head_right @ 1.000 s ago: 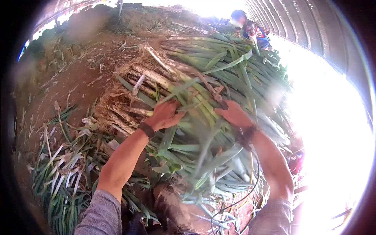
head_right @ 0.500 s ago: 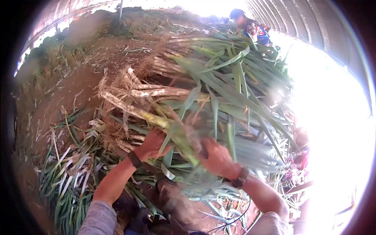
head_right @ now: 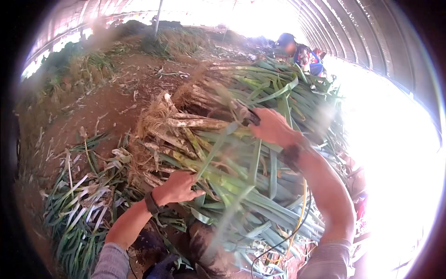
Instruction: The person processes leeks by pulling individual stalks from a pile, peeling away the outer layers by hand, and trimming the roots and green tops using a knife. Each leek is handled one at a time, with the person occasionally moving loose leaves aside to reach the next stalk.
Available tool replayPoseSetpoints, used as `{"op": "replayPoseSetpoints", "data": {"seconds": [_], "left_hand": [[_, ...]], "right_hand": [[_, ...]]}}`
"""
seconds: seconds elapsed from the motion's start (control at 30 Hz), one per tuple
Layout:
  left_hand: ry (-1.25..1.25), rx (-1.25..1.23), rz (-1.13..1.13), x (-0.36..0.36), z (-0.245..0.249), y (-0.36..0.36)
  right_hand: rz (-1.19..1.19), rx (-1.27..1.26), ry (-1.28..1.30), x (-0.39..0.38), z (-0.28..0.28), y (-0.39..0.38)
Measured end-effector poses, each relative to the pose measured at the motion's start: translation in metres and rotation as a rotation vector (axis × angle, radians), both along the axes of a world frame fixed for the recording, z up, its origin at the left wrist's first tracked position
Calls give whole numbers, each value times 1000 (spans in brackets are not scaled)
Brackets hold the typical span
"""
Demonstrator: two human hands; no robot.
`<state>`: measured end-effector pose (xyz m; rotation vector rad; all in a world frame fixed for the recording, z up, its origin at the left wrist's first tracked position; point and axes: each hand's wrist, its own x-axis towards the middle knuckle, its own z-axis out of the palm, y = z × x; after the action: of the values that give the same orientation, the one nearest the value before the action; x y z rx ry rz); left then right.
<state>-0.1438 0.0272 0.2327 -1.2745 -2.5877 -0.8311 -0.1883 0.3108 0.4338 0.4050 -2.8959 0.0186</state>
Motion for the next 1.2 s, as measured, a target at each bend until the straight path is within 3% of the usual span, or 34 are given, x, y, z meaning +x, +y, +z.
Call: {"op": "replayPoseSetpoints", "data": {"seconds": [0.03, 0.07, 0.1, 0.17, 0.2, 0.3, 0.33, 0.37, 0.4, 0.43, 0.47, 0.5, 0.57, 0.63, 0.7, 0.77, 0.87, 0.93, 0.97, 1.07, 1.13, 1.2], "left_hand": [[-234, -63, 1, 4, 14, -2], [-64, 78, 11, -2, -6, 0], [-62, 79, 27, -6, -21, 2], [-133, 378, 152, -10, -40, 4], [-337, 437, 212, 3, -20, 5], [-489, 524, 347, -6, -29, 12], [-712, 428, 434, -27, -50, 16], [-716, 431, 434, -37, -73, 26], [-727, 683, 407, -42, -97, 37], [-735, 933, 376, -28, -77, 39], [-754, 632, 451, -17, -57, 28], [-761, 624, 445, -12, -63, 28], [-965, 997, 303, 1, -80, 29], [-975, 960, 394, 22, -73, 32], [-1151, 1294, 406, 45, -89, 33], [-1018, 1148, 424, 42, -142, 28], [-1013, 1406, 638, 63, -129, 36], [-1013, 1413, 534, 65, -134, 28], [-1302, 1075, 212, 64, -133, -2], [-1452, 951, 202, 62, -140, -12], [-1160, 967, 330, 68, -135, -8], [-1135, 991, 374, 73, -127, -3]], "right_hand": [[16, 2, 5, -17, -8, 3], [-20, -50, -63, -34, -17, 4], [-57, -103, -135, -47, -24, 5], [-112, -137, -261, -67, -32, 19], [-102, -122, -280, -79, -45, 32], [-53, -141, -279, -88, -67, 43], [-89, -177, -376, -83, -66, 43], [-125, -213, -473, -78, -63, 43], [-125, -208, -477, -72, -62, 42], [-82, -204, -466, -62, -63, 40], [-44, -209, -455, -50, -68, 40], [-54, -215, -460, -37, -74, 38], [116, -201, -486, -10, -83, 30], [107, -106, -400, 31, -81, 1], [105, -14, -327, 69, -84, -15], [78, -1, -455, 87, -85, -28], [57, 6, -499, 114, -115, -23], [103, 17, -497, 134, -128, -26], [133, 8, -468, 142, -134, -26], [136, -1, -462, 156, -151, -23], [120, -10, -459, 163, -154, -22], [107, -9, -451, 169, -156, -24]]}}
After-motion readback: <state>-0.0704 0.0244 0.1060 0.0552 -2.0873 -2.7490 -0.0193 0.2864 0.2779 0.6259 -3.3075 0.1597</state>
